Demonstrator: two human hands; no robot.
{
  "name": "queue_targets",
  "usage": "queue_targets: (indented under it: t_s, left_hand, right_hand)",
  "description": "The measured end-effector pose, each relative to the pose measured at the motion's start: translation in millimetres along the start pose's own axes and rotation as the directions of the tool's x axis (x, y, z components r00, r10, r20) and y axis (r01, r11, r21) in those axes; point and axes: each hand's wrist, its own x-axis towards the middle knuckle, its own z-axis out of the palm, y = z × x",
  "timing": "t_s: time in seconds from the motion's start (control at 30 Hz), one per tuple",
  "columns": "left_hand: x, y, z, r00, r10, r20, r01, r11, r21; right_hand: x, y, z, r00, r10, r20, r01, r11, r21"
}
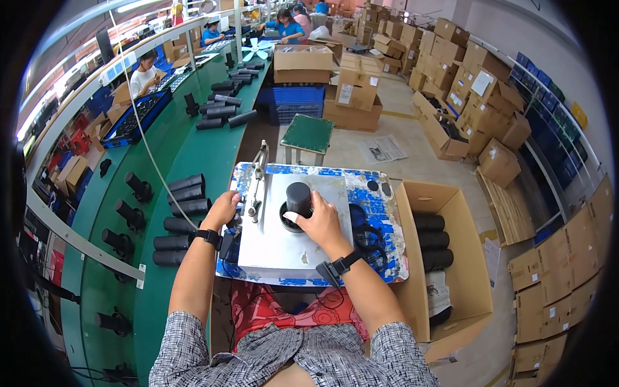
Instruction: The person assembles fan components by picking up a plastic ring and a cylindrical housing, fitting them together, and pressing them into a metal jig. After each assembly, the person removes the completed unit from the jig and places it into a cardboard box.
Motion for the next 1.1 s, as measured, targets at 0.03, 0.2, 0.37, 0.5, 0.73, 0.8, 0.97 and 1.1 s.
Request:
queue_targets:
  t_s: [0.03,0.2,0.37,0.5,0.73,0.8,0.97,1.1]
  left_hand:
    - [-0.7,-0.2,-3.4,1.0,-0.013,-0.011,0.013,1.0,-0.015]
    - [-42.6,43.3,-21.7,0.923,-0.078,-0.376,0.002,0.98,-0.2]
    - [-182.9,136.3,-65.5,0.852,0.137,-0.505,-0.359,0.855,-0.374]
    - [-265.1,113.7,-66.1,0.837,0.131,-0.531,-0.372,0.849,-0.376]
    - [-291.2,148.8,-56.2,0.656,0.312,-0.688,-0.546,0.825,-0.146]
    - [-281.7,161.0,-58.6,0.581,0.535,-0.613,-0.749,0.646,-0.146]
    - [-292.2,147.3,-60.6,0.575,0.627,-0.525,-0.75,0.66,-0.034]
    - [-306.2,142.5,-62.7,0.569,0.595,-0.568,-0.71,0.704,0.026]
  right_hand:
    - [0.5,-0.5,1.7,1.0,-0.013,-0.004,0.013,1.0,0.005]
    - [4.7,-1.1,8.7,0.997,-0.076,0.003,0.076,0.996,0.036]
    - [29.4,-25.2,-51.6,0.957,-0.087,-0.276,0.177,0.93,0.321]
    - [50.0,-150.0,-173.4,0.897,-0.196,-0.397,0.419,0.663,0.62]
    - [-79.2,-143.7,-79.0,0.638,-0.765,-0.093,0.77,0.636,0.055]
    - [-104.8,-134.4,-51.6,0.585,-0.81,-0.047,0.811,0.584,0.036]
    - [-127.2,-138.6,-18.4,0.666,-0.724,-0.178,0.745,0.634,0.207]
    - [-125.5,-144.9,-6.3,0.65,-0.747,-0.139,0.755,0.613,0.235]
